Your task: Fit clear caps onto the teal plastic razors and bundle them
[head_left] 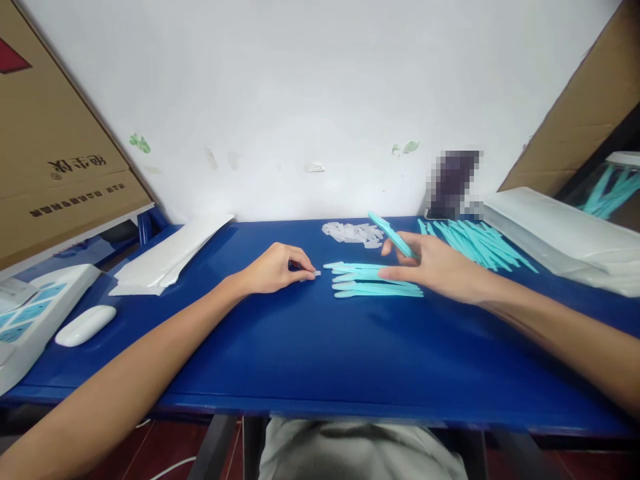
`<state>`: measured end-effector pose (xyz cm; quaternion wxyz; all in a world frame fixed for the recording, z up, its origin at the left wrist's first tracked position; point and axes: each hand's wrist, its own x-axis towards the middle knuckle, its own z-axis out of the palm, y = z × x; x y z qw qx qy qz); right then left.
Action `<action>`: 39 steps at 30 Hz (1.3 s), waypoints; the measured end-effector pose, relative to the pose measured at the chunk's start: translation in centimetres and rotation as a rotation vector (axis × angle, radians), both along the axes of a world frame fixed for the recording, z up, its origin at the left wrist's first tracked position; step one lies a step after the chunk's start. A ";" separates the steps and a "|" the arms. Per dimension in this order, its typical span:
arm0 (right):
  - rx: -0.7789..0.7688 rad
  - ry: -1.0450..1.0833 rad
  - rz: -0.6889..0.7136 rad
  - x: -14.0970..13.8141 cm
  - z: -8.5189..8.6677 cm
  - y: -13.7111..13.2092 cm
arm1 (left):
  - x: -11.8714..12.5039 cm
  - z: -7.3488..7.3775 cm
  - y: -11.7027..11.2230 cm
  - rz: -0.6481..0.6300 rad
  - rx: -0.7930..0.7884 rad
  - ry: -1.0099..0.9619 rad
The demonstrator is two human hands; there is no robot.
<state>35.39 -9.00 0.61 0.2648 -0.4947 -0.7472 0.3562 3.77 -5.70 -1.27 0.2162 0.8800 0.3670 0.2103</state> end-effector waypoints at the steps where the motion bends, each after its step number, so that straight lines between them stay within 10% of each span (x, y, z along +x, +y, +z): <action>1: 0.004 0.027 0.006 0.1 -0.1 0.0 | 0.0 0.0 0.0 -0.010 0.011 0.008; 25: 0.164 -0.129 -0.049 0.0 -0.9 0.1 | 0.2 1.4 -0.5 0.251 -0.053 0.190; 39: 0.460 -0.342 0.151 -0.2 -1.3 -0.3 | 0.3 1.2 -1.0 -0.011 0.046 0.227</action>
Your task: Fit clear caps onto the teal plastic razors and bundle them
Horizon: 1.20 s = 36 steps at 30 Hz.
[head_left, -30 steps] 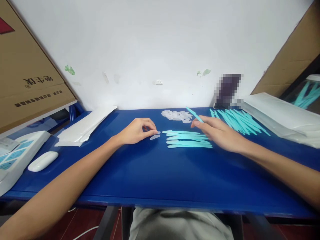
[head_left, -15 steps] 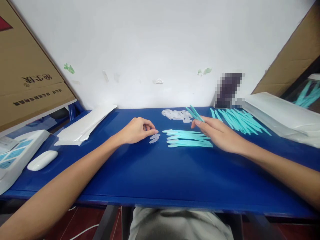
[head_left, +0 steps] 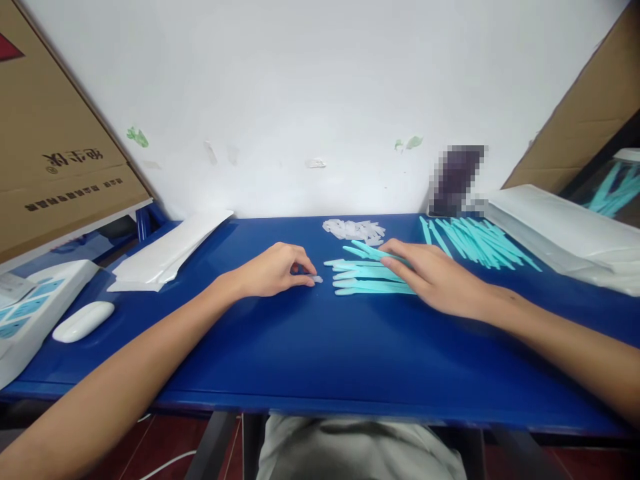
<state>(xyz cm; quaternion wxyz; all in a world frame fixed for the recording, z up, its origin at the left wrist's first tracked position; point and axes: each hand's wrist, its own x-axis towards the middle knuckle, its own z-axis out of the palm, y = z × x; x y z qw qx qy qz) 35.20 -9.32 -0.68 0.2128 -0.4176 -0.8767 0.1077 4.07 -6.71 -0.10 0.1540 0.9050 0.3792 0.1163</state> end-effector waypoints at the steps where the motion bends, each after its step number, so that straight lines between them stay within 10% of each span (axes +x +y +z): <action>1: 0.017 0.009 0.010 0.0 -0.1 0.1 | 0.1 0.0 -0.1 0.000 -0.010 -0.014; 12: 0.044 -0.031 0.015 0.0 -0.3 -0.1 | 0.0 -0.2 0.3 0.049 -0.164 -0.116; 36: 0.200 -0.133 0.089 -0.8 -1.1 -0.8 | 1.2 0.5 -1.5 -0.057 0.087 -0.366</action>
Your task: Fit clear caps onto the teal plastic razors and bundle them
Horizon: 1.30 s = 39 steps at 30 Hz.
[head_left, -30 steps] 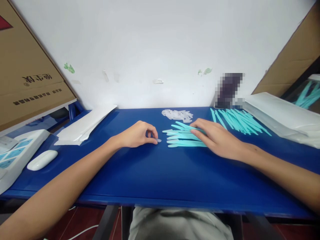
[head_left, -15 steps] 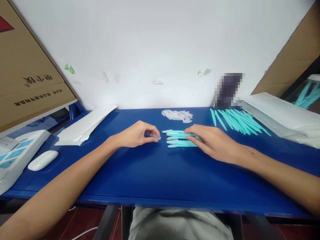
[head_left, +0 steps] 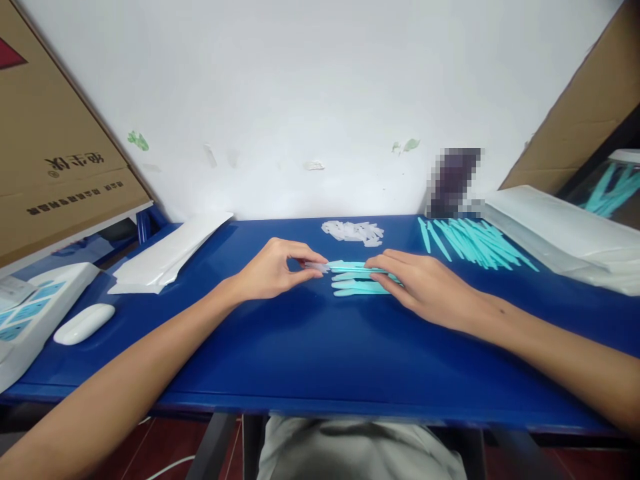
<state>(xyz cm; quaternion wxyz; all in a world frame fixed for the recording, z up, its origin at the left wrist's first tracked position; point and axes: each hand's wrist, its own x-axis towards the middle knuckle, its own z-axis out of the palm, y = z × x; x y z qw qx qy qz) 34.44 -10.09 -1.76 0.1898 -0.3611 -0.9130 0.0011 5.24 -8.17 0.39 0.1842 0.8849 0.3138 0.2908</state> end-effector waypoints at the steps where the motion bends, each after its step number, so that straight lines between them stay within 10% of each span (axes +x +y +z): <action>1: 0.000 -0.003 -0.001 0.0 0.0 0.0 | 0.1 0.0 0.0 0.000 -0.003 -0.007; 25: 0.099 0.017 -0.101 0.4 0.1 0.2 | 0.5 -1.0 0.1 0.062 -0.020 -0.233; 39: 0.060 0.111 -0.188 0.3 0.1 0.5 | 0.7 -1.1 -0.4 0.033 0.316 -0.174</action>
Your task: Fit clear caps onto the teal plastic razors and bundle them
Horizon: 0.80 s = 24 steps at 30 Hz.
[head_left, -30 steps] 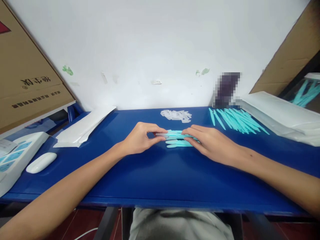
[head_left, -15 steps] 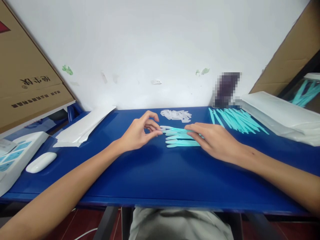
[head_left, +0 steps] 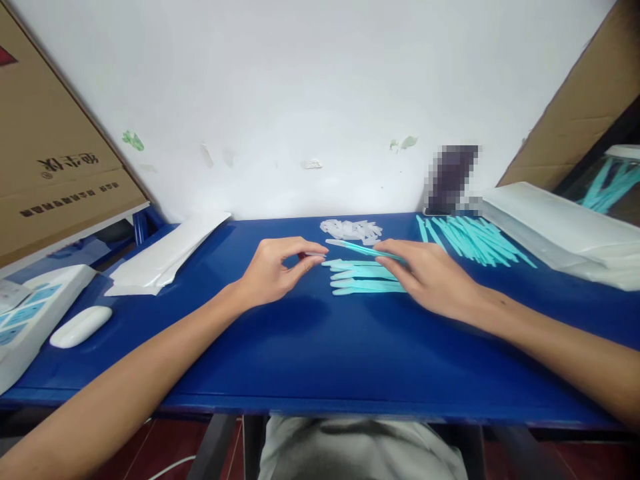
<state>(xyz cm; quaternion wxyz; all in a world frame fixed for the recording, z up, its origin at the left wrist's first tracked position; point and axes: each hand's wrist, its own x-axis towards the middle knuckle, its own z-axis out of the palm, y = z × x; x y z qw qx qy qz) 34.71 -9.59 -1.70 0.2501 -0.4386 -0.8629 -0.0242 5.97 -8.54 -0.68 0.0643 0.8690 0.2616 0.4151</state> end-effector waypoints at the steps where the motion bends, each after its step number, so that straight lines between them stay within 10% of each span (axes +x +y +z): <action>1: 0.000 -0.003 0.001 0.0 0.0 0.0 | 0.0 0.0 -0.1 0.020 -0.012 0.012; 24: -0.158 0.146 0.158 -1.0 0.8 -1.4 | 2.5 -0.9 -0.6 -0.056 -0.581 -0.522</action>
